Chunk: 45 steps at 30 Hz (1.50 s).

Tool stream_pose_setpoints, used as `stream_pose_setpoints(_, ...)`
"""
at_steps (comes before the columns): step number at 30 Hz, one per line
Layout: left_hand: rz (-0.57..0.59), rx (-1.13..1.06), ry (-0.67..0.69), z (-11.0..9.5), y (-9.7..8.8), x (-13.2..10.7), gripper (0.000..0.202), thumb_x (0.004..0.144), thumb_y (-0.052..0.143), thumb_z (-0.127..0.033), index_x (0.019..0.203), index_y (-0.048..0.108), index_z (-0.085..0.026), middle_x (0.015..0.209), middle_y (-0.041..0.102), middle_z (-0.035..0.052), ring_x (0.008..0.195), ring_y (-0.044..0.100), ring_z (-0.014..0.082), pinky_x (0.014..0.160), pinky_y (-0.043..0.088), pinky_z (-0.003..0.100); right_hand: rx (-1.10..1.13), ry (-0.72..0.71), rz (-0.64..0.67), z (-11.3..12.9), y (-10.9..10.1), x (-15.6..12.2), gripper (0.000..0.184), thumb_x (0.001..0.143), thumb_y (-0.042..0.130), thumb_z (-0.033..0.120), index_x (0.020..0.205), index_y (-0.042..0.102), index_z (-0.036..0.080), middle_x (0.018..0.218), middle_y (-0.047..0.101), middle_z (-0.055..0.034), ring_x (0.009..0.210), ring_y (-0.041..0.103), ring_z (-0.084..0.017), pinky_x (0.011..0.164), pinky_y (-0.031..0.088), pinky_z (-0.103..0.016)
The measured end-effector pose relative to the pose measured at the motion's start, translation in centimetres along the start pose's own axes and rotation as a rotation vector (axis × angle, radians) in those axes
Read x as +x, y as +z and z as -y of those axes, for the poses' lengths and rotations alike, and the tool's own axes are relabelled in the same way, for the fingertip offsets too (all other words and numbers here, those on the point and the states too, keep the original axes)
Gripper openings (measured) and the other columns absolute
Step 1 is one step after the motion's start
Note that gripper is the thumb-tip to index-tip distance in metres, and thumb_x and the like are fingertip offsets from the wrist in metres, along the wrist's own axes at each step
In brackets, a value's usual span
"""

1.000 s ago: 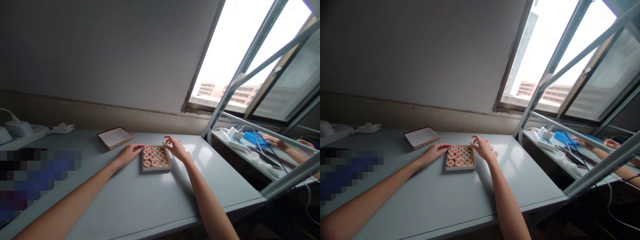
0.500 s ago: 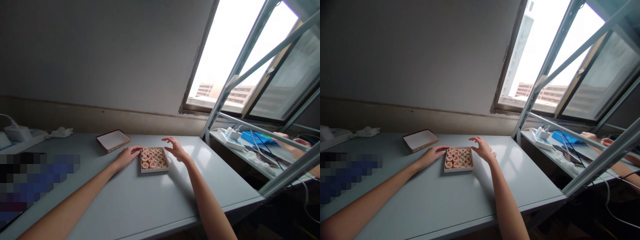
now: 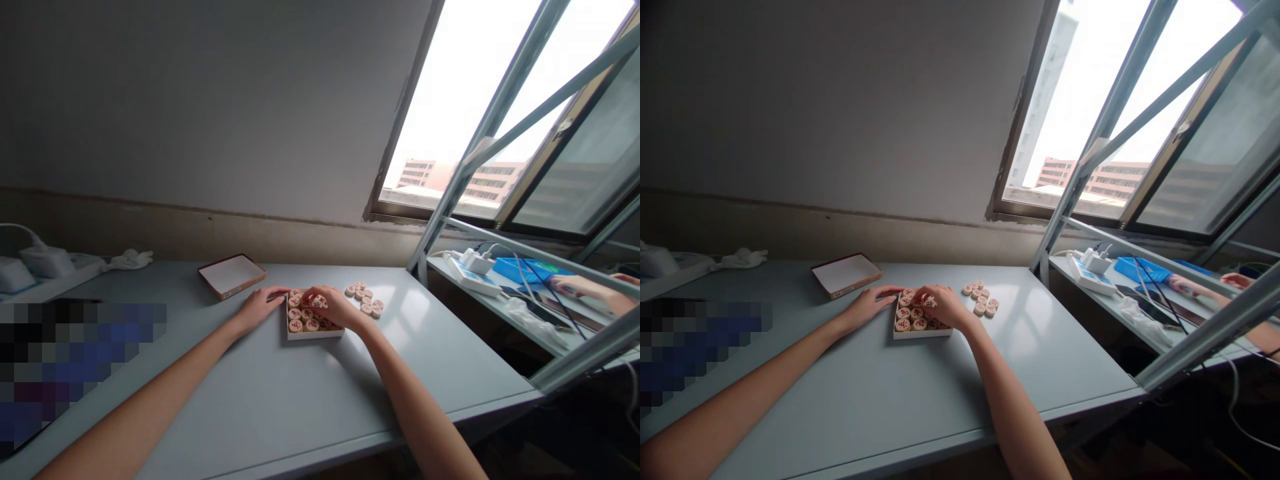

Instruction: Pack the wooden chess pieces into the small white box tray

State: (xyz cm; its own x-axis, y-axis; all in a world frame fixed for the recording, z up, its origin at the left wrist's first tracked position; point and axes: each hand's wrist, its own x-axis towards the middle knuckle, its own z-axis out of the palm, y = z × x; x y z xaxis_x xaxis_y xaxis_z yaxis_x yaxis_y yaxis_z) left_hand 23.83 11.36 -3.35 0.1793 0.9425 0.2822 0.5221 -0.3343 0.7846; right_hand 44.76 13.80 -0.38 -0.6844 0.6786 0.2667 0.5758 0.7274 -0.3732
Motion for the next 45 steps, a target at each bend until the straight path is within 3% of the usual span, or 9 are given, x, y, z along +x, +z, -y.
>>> stream_pose_setpoints(7,-0.011,0.014,-0.016,0.2,0.1,0.0,0.038,0.075,0.042,-0.032,0.104,0.061,-0.015,0.108,0.063,0.005,0.102,0.055,0.021,0.092,0.039,0.032,-0.046,0.115,-0.121,-2.0,-2.4,-1.1,0.02,0.076,0.056,0.035,0.092,0.059,0.023,0.086,0.063,-0.0007,0.076,0.055,-0.014,0.074,0.038,-0.031)
stream_pose_setpoints(13,-0.018,0.018,-0.024,0.1,0.1,0.0,0.038,0.074,0.043,-0.034,0.102,0.061,-0.016,0.108,0.063,0.0051,0.102,0.055,0.0206,0.092,0.04,0.03,-0.287,0.289,-0.032,-4.3,-4.0,-2.5,0.009,0.072,0.057,0.021,0.076,0.065,0.021,0.088,0.06,-0.0062,0.089,0.051,-0.023,0.079,0.036,-0.04)
stream_pose_setpoints(16,-0.018,0.016,-0.027,0.1,0.1,0.0,0.037,0.074,0.043,-0.033,0.102,0.061,-0.017,0.108,0.063,0.0042,0.102,0.055,0.0207,0.093,0.039,0.031,-0.305,0.304,0.006,-4.8,-3.8,-2.7,0.016,0.07,0.054,0.011,0.077,0.065,0.021,0.092,0.058,-0.0076,0.092,0.05,-0.024,0.078,0.037,-0.04)
stream_pose_setpoints(21,-0.02,0.0,-0.02,0.4,0.2,0.1,0.037,0.074,0.044,-0.034,0.102,0.062,-0.016,0.108,0.063,0.0044,0.101,0.056,0.0205,0.092,0.04,0.031,-0.312,0.339,-0.045,-5.3,-3.6,-2.7,0.013,0.071,0.055,0.012,0.077,0.064,0.02,0.086,0.057,-0.0073,0.087,0.051,-0.023,0.078,0.038,-0.039)
stream_pose_setpoints(26,-0.031,0.0,-0.015,0.3,0.2,0.0,0.037,0.073,0.044,-0.033,0.101,0.062,-0.015,0.107,0.064,0.0056,0.101,0.055,0.0211,0.093,0.04,0.033,0.009,0.192,-0.058,-3.3,-3.8,-2.0,0.013,0.073,0.059,0.023,0.085,0.063,0.021,0.088,0.055,-0.0033,0.079,0.052,-0.016,0.072,0.042,-0.03)
stream_pose_setpoints(29,-0.031,0.016,-0.015,0.0,0.2,0.0,0.036,0.074,0.043,-0.032,0.101,0.062,-0.017,0.107,0.064,0.0051,0.102,0.055,0.0207,0.093,0.039,0.033,0.208,0.03,0.145,-1.2,-3.6,-1.6,0.015,0.074,0.058,0.026,0.087,0.064,0.021,0.093,0.056,-0.0024,0.081,0.053,-0.014,0.071,0.043,-0.025)
stream_pose_setpoints(32,-0.026,0.028,-0.026,-0.2,0.1,-0.1,0.036,0.074,0.043,-0.031,0.101,0.062,-0.018,0.107,0.064,0.0044,0.102,0.055,0.0202,0.093,0.039,0.032,0.275,0.0,0.307,-0.1,-3.1,-1.4,0.023,0.071,0.06,0.025,0.093,0.062,0.022,0.095,0.058,-0.0014,0.08,0.054,-0.014,0.064,0.043,-0.022)
stream_pose_setpoints(41,-0.028,0.046,-0.018,-0.1,0.1,-0.1,0.037,0.074,0.042,-0.032,0.102,0.062,-0.016,0.107,0.064,0.0044,0.101,0.055,0.0205,0.092,0.04,0.031,0.149,-0.057,0.13,0.4,-1.3,-0.8,0.029,0.067,0.057,0.008,0.092,0.061,0.022,0.104,0.058,-0.0017,0.096,0.052,-0.017,0.081,0.04,-0.026)
stream_pose_setpoints(45,-0.023,0.042,-0.008,-0.1,0.1,-0.1,0.038,0.074,0.042,-0.033,0.102,0.062,-0.016,0.106,0.064,0.005,0.1,0.056,0.021,0.091,0.04,0.031,0.16,0.0,0.138,0.7,-1.5,-0.7,0.022,0.068,0.059,0.01,0.087,0.061,0.02,0.093,0.063,-0.0006,0.083,0.056,-0.015,0.07,0.042,-0.023)
